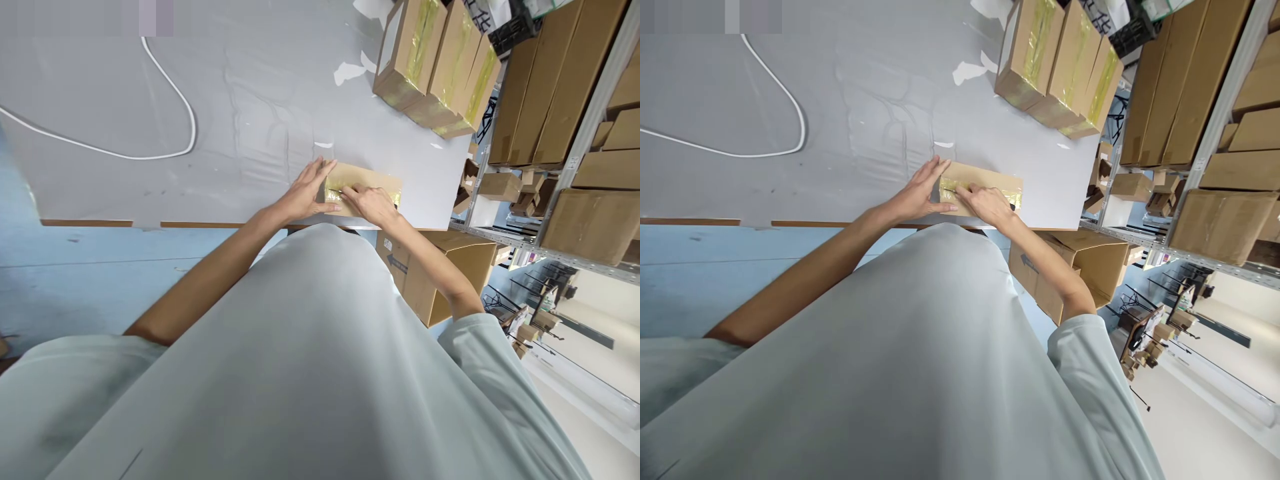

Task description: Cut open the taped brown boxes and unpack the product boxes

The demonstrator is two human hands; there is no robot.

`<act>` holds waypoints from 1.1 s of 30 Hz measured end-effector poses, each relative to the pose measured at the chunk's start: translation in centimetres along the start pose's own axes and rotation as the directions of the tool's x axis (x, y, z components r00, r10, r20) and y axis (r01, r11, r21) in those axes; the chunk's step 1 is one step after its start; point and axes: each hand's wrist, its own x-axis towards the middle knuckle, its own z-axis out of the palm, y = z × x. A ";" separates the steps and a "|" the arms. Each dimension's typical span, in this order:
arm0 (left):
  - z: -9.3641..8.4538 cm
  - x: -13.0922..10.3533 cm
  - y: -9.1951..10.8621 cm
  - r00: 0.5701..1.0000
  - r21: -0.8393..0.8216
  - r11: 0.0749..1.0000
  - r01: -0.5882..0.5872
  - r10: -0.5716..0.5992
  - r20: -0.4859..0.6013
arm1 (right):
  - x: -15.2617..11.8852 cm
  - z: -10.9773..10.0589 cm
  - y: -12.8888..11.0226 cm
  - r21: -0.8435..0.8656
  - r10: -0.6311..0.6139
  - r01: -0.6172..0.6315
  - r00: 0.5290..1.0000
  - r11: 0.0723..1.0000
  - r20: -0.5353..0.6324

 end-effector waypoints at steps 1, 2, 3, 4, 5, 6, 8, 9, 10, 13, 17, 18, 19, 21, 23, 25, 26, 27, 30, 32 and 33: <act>0.0 0.0 0.1 1.000 -0.005 1.000 -0.002 0.002 -0.001 | 0.1 0.1 0.0 0.002 0.008 -0.008 1.000 1.000 -0.003; 0.0 0.0 0.2 1.000 -0.008 1.000 -0.003 0.003 -0.003 | 0.1 0.2 0.0 0.003 0.016 -0.016 1.000 1.000 -0.006; 0.0 0.0 0.2 1.000 -0.008 1.000 -0.003 0.003 -0.003 | 0.2 0.3 -0.1 0.003 0.022 -0.022 1.000 1.000 -0.008; 0.0 -0.1 0.3 1.000 -0.007 1.000 -0.003 0.003 -0.002 | 0.3 0.4 -0.1 0.003 0.025 -0.025 1.000 1.000 -0.009; 0.0 -0.1 0.4 1.000 -0.006 1.000 -0.002 0.002 -0.001 | 0.3 0.4 -0.1 0.003 0.026 -0.026 1.000 1.000 -0.010; 0.0 -0.1 0.5 1.000 -0.003 1.000 0.000 0.000 0.001 | 0.4 0.5 -0.1 0.004 0.027 -0.027 1.000 1.000 -0.011; -0.1 -0.1 0.5 1.000 -0.001 1.000 0.003 -0.003 0.005 | 0.5 0.6 0.0 0.001 0.029 -0.029 1.000 1.000 -0.011; -0.1 -0.1 0.6 1.000 -0.003 1.000 0.004 -0.004 0.006 | 0.5 0.6 0.0 -0.005 0.028 -0.028 1.000 1.000 -0.010; -0.1 -0.1 0.6 1.000 -0.008 1.000 0.003 -0.003 0.008 | 0.5 0.5 0.1 -0.013 0.026 -0.026 1.000 1.000 -0.007; -0.1 -0.1 0.5 1.000 -0.032 0.999 0.000 0.000 0.011 | 0.5 -0.1 0.1 -0.037 0.007 -0.006 1.000 0.999 0.024; -0.1 -0.1 0.4 1.000 -0.046 0.999 0.000 0.000 0.011 | 0.5 -1.4 0.1 -0.038 -0.009 0.011 0.998 0.999 0.069; -0.1 -0.1 0.4 1.000 -0.045 0.999 0.001 -0.001 0.010 | 0.5 -1.7 0.1 -0.037 -0.010 0.013 0.997 0.999 0.071; -0.1 0.0 0.3 1.000 -0.041 0.999 0.002 -0.002 0.008 | 0.6 -2.0 0.1 -0.037 -0.014 0.017 0.997 0.999 0.071; -0.1 0.0 0.3 1.000 -0.023 1.000 0.009 -0.009 0.003 | 0.8 -2.5 0.1 -0.043 -0.034 0.037 0.997 0.998 0.066; -0.1 0.1 0.3 1.000 -0.006 1.000 0.019 -0.019 -0.003 | 1.0 -3.0 -0.1 -0.059 -0.061 0.064 0.997 0.996 0.053; -0.1 0.0 0.4 0.999 0.001 1.000 0.030 -0.030 -0.012 | 1.3 -3.4 -0.5 -0.076 -0.086 0.089 0.996 0.993 0.038; -0.2 0.0 0.4 0.999 0.000 0.999 0.036 -0.036 -0.021 | 1.4 -3.5 -0.7 -0.082 -0.096 0.098 0.995 0.992 0.032; -0.2 -0.1 0.5 0.999 -0.003 0.999 0.042 -0.042 -0.034 | 1.6 -3.7 -0.9 -0.085 -0.105 0.106 0.994 0.991 0.027; -0.2 -0.1 0.6 0.996 0.009 0.999 0.048 -0.047 -0.070 | 2.0 -4.0 -1.3 -0.071 -0.123 0.124 0.992 0.990 0.021; -0.2 0.0 0.7 0.997 0.038 0.999 0.036 -0.033 -0.068 | 2.4 -3.7 -1.5 -0.031 -0.130 0.130 0.991 0.991 0.008; -0.2 0.0 0.8 0.998 0.056 0.998 0.026 -0.023 -0.062 | 2.6 -3.4 -1.5 0.013 -0.134 0.134 0.991 0.991 -0.011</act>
